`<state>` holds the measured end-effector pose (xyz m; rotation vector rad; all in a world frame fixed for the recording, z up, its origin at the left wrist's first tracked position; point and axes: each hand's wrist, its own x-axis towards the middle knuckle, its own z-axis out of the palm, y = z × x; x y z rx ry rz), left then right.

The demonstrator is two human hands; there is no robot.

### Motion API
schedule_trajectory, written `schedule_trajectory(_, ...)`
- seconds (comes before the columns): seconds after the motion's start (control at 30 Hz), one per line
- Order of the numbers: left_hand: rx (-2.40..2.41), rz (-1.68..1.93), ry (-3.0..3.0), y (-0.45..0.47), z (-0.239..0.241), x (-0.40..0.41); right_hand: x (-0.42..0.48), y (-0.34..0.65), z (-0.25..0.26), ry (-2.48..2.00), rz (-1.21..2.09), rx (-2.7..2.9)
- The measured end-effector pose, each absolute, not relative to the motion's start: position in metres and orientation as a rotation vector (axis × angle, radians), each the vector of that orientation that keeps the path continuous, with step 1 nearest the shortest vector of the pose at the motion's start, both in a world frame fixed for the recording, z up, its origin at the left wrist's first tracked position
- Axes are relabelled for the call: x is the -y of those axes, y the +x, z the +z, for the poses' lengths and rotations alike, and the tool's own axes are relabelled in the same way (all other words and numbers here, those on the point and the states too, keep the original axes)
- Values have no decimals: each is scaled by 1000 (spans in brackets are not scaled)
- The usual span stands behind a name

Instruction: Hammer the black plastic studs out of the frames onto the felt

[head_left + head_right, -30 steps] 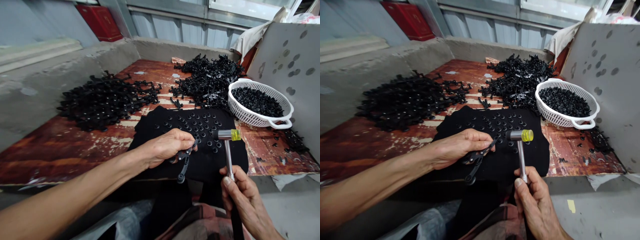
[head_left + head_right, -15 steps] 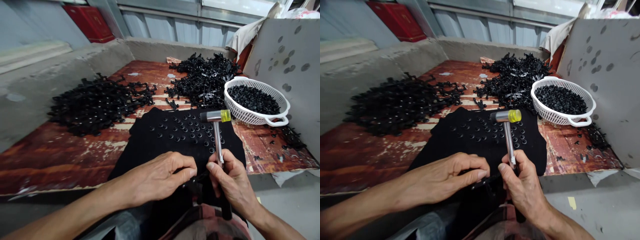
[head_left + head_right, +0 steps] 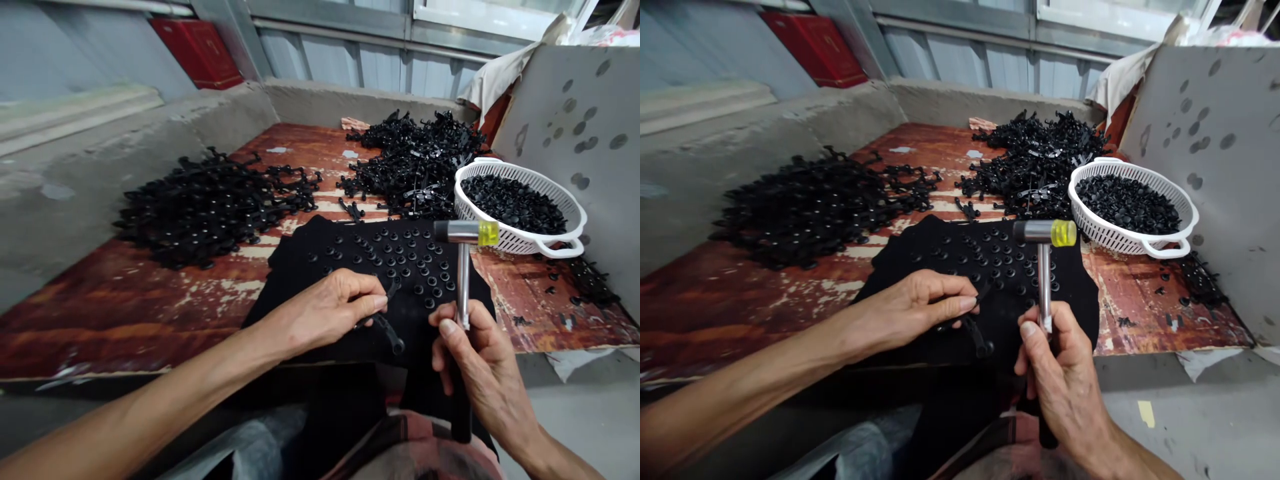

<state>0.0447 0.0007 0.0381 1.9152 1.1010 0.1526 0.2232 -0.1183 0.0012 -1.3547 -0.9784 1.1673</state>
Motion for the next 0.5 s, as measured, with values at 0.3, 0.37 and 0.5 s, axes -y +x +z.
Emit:
schedule_trajectory(0.3,-1171,105,1792,50,40,-12,137,232,-21,-1346,1236,798)
schedule_trajectory(0.37,-1183,131,1754,50,37,-14,140,235,-23,-1344,1259,785)
schedule_trajectory(0.5,-1188,136,1712,49,30,-17,144,237,-26,-1358,1274,791)
